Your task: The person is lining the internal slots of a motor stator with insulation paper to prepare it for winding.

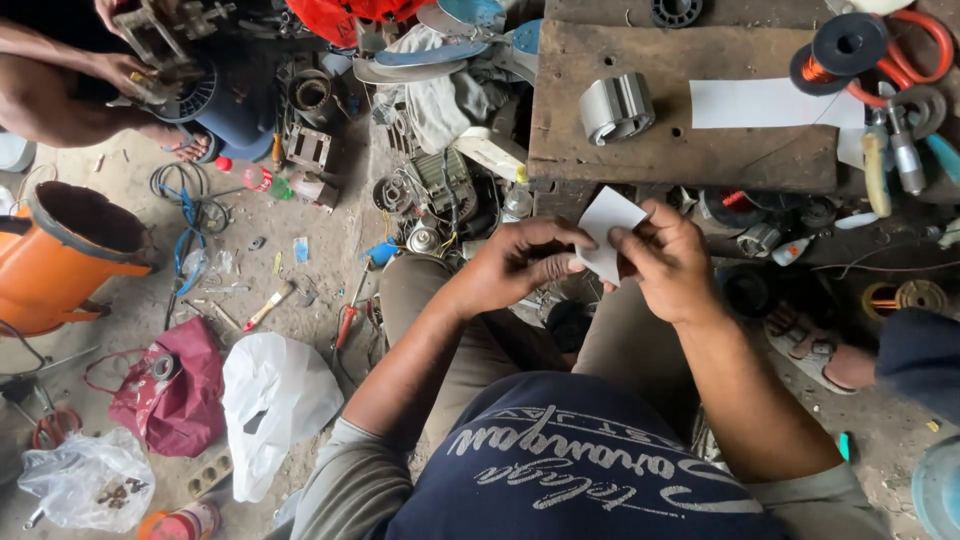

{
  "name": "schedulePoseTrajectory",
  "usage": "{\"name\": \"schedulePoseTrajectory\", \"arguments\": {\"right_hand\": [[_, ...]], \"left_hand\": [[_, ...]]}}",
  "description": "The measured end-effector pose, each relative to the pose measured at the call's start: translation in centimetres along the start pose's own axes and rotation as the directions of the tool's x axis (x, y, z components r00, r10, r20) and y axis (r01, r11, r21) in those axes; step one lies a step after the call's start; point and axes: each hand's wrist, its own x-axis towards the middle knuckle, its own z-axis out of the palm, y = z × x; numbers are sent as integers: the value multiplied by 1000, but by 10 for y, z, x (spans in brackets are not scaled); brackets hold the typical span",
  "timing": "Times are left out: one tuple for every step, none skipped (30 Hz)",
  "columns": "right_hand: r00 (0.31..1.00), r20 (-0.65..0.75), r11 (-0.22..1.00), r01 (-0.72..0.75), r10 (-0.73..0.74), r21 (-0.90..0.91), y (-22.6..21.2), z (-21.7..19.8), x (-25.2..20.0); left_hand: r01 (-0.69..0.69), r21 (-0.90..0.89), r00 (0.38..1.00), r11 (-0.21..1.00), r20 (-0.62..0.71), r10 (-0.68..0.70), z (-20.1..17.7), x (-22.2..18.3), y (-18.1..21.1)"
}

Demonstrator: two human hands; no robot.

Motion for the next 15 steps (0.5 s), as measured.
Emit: {"name": "schedulePoseTrajectory", "arguments": {"right_hand": [[1000,-12,998,11,-12,-59,-5,6,-1],[1000,-15,998,12,-13,-58,-10,7,-4],[999,43,991,31,-25,-127,-15,8,-8],[994,106,979,53,-33,-195,-20,9,-10],[994,107,979,54,-34,-194,-17,4,-8],[983,179,987,69,-42,-147,-14,0,-7],[967,251,992,80,-53,-98,-11,-5,-6],[968,245,992,80,-54,-97,-7,-9,-4],[976,207,981,106,-71,-162,-4,-12,-2],[980,172,964,134,-96,-228,-1,-16,2],[980,169,964,139,-101,-227,-4,-15,2],[987,106,966,143,-123,-213,-7,-14,4],[989,42,969,149,-143,-199,-10,-13,6],[988,38,968,154,-149,-199,-10,-23,11],[991,26,978,137,-135,-154,-9,-32,17]], "left_hand": [[-56,73,998,996,-15,57,1,3,-4],[-55,72,998,996,-12,56,-1,7,-4],[-69,134,997,989,-25,73,-2,10,-3],[-81,197,995,977,-40,91,-3,13,-3],[-82,198,995,977,-40,92,-2,16,-5],[-61,278,991,959,-100,92,0,18,-7],[-35,355,982,934,-159,97,1,20,-10],[-34,354,983,935,-155,94,4,24,-12],[-54,383,980,922,-155,122,6,28,-15],[-79,415,976,906,-154,155,7,33,-16],[-83,416,976,905,-147,157,8,39,-8],[-119,431,971,894,-140,196,9,44,0],[-154,446,963,882,-131,235,11,49,8],[-160,446,963,881,-124,237,-5,61,1],[-154,611,953,776,-114,279,-20,74,-7]]}}
